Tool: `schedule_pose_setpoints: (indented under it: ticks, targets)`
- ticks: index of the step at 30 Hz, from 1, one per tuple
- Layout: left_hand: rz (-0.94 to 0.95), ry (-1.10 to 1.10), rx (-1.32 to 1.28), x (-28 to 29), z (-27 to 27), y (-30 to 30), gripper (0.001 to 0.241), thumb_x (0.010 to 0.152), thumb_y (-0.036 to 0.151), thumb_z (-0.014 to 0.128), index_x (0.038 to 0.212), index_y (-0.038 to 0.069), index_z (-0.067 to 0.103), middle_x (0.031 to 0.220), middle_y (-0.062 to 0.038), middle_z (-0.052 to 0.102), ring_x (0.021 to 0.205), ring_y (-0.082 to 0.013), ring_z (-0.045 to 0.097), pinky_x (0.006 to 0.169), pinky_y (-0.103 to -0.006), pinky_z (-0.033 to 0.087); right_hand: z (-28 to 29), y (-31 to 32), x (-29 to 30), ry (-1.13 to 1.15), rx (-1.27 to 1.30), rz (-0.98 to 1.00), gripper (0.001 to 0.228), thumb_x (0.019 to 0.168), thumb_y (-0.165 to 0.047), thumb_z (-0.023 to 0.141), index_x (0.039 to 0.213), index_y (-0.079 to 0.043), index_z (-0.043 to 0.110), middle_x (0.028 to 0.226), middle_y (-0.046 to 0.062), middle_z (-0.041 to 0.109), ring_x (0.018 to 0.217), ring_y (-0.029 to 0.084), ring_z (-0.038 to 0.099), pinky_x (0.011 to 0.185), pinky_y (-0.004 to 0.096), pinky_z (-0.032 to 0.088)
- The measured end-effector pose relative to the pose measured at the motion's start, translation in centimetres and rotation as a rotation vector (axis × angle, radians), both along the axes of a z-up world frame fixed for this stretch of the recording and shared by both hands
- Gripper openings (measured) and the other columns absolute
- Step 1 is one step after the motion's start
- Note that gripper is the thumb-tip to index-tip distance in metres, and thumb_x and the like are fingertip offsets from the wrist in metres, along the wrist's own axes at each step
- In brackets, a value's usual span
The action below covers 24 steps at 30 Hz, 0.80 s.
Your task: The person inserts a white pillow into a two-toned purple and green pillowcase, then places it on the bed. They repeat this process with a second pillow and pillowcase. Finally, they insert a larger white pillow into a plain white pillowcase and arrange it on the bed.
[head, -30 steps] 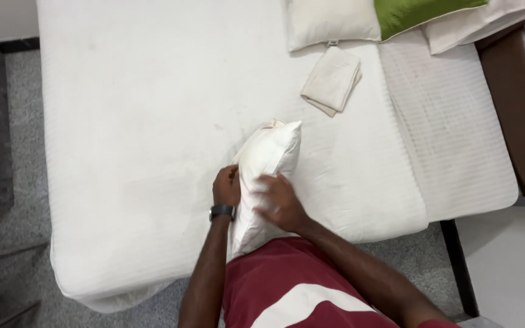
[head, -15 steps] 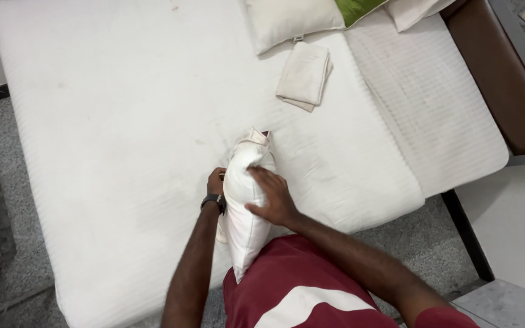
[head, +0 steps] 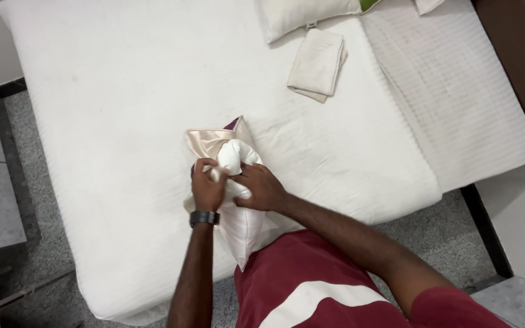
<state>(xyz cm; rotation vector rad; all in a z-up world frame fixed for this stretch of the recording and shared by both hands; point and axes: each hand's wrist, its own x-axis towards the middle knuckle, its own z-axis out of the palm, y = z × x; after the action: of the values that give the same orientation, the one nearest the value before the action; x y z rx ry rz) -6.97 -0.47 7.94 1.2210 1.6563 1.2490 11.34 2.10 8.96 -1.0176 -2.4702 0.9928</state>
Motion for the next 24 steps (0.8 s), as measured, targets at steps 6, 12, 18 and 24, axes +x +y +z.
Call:
schedule_pose_setpoints:
  ticks: [6,12,18,24]
  targets:
    - [-0.270,0.400,-0.265,3.5,3.4,-3.3,0.019,0.089,0.013,0.073,0.105,0.013,0.063,0.061,-0.012,0.065,0.050,-0.0199,0.062,0.052,-0.0364,0.045,-12.3,2.0,-4.6,-0.165,0.052,0.100,0.060,0.079,-0.039,0.079,0.125,-0.003,0.063,0.111,0.013,0.068,0.113,0.031,0.064,0.111,0.046,0.045]
    - [-0.018,0.534,0.107,2.3,-0.1,-6.3,0.053,0.076,-0.001,0.059,0.128,-0.004,0.055,0.111,-0.025,0.067,0.098,-0.0373,0.068,0.081,-0.0464,0.057,-13.8,6.8,-9.2,0.196,-0.107,0.015,0.055,0.089,-0.031,0.071,0.133,-0.001,0.058,0.128,0.022,0.064,0.118,0.037,0.063,0.101,0.048,0.050]
    - [0.342,0.772,-0.182,-2.9,-4.0,-6.5,0.048,0.082,-0.002,0.060,0.130,0.002,0.060,0.117,-0.020,0.068,0.104,-0.0388,0.067,0.091,-0.0501,0.054,-9.8,7.9,-10.1,0.277,-0.040,0.302,0.057,0.104,-0.041,0.059,0.148,-0.005,0.052,0.152,0.022,0.054,0.142,0.039,0.051,0.122,0.049,0.039]
    - [0.815,0.368,-0.649,-12.2,-8.4,-8.9,0.039,0.096,0.034,0.070,0.117,0.001,0.062,0.120,-0.018,0.062,0.106,-0.0348,0.062,0.091,-0.0491,0.052,-14.9,-0.5,-1.5,-0.169,-0.119,0.424,0.085,0.094,-0.032,0.064,0.165,-0.017,0.020,0.175,0.011,0.017,0.130,0.031,0.060,0.111,0.051,0.044]
